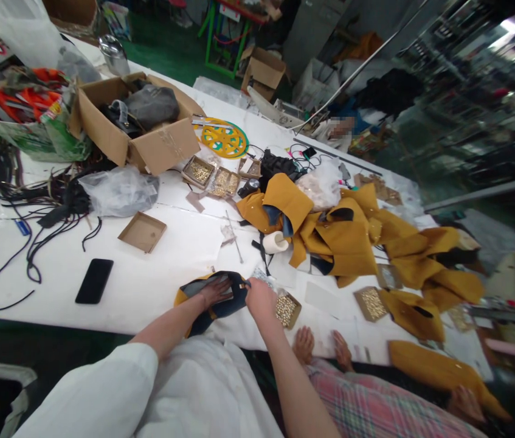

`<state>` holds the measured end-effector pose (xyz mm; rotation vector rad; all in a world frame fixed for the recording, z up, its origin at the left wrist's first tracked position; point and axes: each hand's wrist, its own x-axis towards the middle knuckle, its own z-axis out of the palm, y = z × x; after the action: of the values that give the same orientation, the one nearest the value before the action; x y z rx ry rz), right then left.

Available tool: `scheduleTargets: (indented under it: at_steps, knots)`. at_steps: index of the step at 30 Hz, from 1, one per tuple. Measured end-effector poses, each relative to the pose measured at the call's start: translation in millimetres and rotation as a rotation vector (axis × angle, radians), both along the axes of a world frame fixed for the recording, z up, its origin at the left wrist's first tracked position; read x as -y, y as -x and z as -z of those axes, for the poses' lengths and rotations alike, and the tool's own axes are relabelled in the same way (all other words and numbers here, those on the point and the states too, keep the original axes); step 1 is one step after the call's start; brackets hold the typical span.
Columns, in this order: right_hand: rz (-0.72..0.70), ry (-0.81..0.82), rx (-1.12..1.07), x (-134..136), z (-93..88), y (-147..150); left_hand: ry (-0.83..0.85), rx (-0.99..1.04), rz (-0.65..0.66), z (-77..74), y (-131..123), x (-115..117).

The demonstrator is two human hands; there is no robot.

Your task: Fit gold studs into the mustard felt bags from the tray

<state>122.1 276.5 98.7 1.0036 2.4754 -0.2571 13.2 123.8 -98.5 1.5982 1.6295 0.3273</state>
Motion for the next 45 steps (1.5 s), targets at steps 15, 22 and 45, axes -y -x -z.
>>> scheduleTargets:
  at_steps: [15,22,45]
  knots:
    - [0.015,-0.035,-0.036,-3,5.7,-7,0.005,-0.054,-0.005,19.6,1,11]
    - [0.016,-0.04,-0.038,0,5.4,-12,0.038,-0.064,0.033,35.3,-2,11]
    - [-0.024,-0.008,-0.136,20,0.0,-16,-0.005,-0.078,0.209,32.6,29,23]
